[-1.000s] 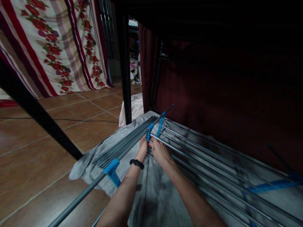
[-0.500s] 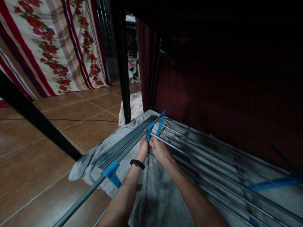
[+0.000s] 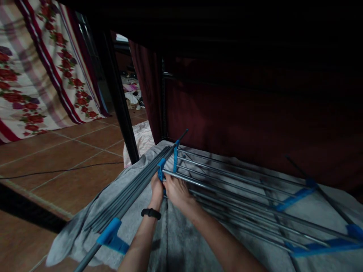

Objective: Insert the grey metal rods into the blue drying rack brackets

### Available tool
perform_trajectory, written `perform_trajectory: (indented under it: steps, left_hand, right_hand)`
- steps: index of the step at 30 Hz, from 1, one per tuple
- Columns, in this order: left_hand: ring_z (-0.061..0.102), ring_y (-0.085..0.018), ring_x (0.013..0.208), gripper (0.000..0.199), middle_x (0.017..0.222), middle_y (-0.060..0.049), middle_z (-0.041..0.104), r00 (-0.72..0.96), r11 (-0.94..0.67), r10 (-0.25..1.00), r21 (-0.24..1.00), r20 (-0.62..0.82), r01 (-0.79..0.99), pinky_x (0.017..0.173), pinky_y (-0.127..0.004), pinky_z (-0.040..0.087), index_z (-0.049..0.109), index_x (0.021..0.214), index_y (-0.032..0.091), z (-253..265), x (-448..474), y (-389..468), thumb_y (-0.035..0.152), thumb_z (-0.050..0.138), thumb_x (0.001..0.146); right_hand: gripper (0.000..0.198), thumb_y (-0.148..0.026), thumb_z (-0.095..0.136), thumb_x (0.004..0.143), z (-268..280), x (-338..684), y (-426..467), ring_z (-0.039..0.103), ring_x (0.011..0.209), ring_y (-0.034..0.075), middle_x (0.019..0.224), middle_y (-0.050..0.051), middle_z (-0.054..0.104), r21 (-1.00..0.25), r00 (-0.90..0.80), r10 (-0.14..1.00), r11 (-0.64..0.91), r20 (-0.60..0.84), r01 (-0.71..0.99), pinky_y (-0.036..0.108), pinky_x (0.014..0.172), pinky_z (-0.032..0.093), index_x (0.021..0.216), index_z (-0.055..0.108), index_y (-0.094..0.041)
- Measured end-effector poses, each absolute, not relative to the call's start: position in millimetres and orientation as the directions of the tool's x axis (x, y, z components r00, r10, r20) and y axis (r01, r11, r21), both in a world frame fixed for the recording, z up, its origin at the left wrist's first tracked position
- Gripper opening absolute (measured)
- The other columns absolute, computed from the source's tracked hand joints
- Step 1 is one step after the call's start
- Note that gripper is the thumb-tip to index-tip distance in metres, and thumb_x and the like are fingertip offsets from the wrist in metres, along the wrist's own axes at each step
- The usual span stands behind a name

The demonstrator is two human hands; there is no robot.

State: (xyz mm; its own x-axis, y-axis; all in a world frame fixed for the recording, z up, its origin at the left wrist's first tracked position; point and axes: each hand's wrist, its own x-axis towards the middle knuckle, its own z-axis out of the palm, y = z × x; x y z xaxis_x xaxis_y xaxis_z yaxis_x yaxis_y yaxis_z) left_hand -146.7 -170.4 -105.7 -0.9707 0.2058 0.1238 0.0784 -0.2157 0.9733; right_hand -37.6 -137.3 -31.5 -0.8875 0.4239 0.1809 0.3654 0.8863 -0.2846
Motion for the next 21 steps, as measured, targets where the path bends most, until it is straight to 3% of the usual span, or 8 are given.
perform_trajectory:
  steps: [3,6,9,12,17,21]
  left_hand:
    - [0.065,-0.023,0.094,0.028,0.084,-0.004,0.07,-0.97,-0.226,0.203,0.97,0.134,0.086,0.091,-0.032,0.05,0.066,0.079,0.024,-97.8,-143.4,-173.4,0.05,0.057,0.079]
    - [0.063,-0.02,0.074,0.029,0.071,-0.001,0.064,-0.968,-0.227,0.217,0.971,0.127,0.076,0.074,-0.031,0.052,0.063,0.073,0.024,-91.0,-138.2,-177.4,0.051,0.06,0.078]
    - [0.055,-0.016,0.058,0.033,0.061,0.001,0.058,-0.963,-0.233,0.241,0.97,0.119,0.062,0.061,-0.029,0.048,0.06,0.065,0.022,-87.1,-132.6,-180.8,0.053,0.063,0.077]
    - [0.05,-0.014,0.054,0.038,0.058,0.002,0.057,-0.963,-0.249,0.243,0.967,0.115,0.052,0.058,-0.027,0.046,0.059,0.063,0.021,-83.2,-129.6,-181.6,0.056,0.064,0.077]
    - [0.055,-0.015,0.059,0.052,0.063,0.0,0.061,-0.984,-0.36,0.173,0.933,0.045,-0.021,0.061,-0.028,0.048,0.064,0.071,0.02,-66.9,-133.2,-176.4,0.071,0.057,0.083]
    - [0.056,-0.017,0.057,0.059,0.056,-0.001,0.057,-0.958,-0.332,0.286,0.941,0.032,-0.068,0.061,-0.031,0.05,0.064,0.066,0.022,-52.4,-135.2,-172.6,0.075,0.049,0.087]
  right_hand:
    - [0.034,-0.024,0.045,0.102,-34.5,-31.5,-144.7,0.069,0.104,0.024,0.113,0.011,0.074,-0.222,-0.877,0.402,0.91,0.263,0.35,0.036,0.091,0.051,0.134,0.053,-0.019]
    - [0.037,-0.026,0.051,0.1,-42.4,-14.8,-153.1,0.062,0.119,0.025,0.126,0.015,0.068,-0.171,-0.851,0.353,0.935,0.389,0.31,0.039,0.102,0.047,0.135,0.053,-0.015]
    - [0.038,-0.019,0.048,0.099,-46.8,10.8,-157.6,0.055,0.128,0.023,0.136,0.014,0.063,-0.104,-0.828,0.244,0.97,0.505,0.222,0.037,0.109,0.042,0.137,0.054,-0.015]
    - [0.04,-0.016,0.047,0.098,-39.0,33.4,-151.1,0.052,0.13,0.022,0.139,0.011,0.062,-0.042,-0.803,0.157,0.986,0.575,0.163,0.037,0.11,0.04,0.137,0.055,-0.018]
    - [0.036,-0.02,0.047,0.1,-13.0,43.6,-122.7,0.055,0.124,0.026,0.134,0.014,0.062,-0.012,-0.763,0.273,0.944,0.586,0.329,0.043,0.107,0.041,0.135,0.056,-0.019]
    - [0.031,-0.02,0.041,0.102,-4.0,40.8,-109.2,0.064,0.1,0.022,0.113,0.01,0.069,-0.025,-0.816,0.351,0.923,0.459,0.383,0.037,0.091,0.048,0.127,0.059,-0.021]
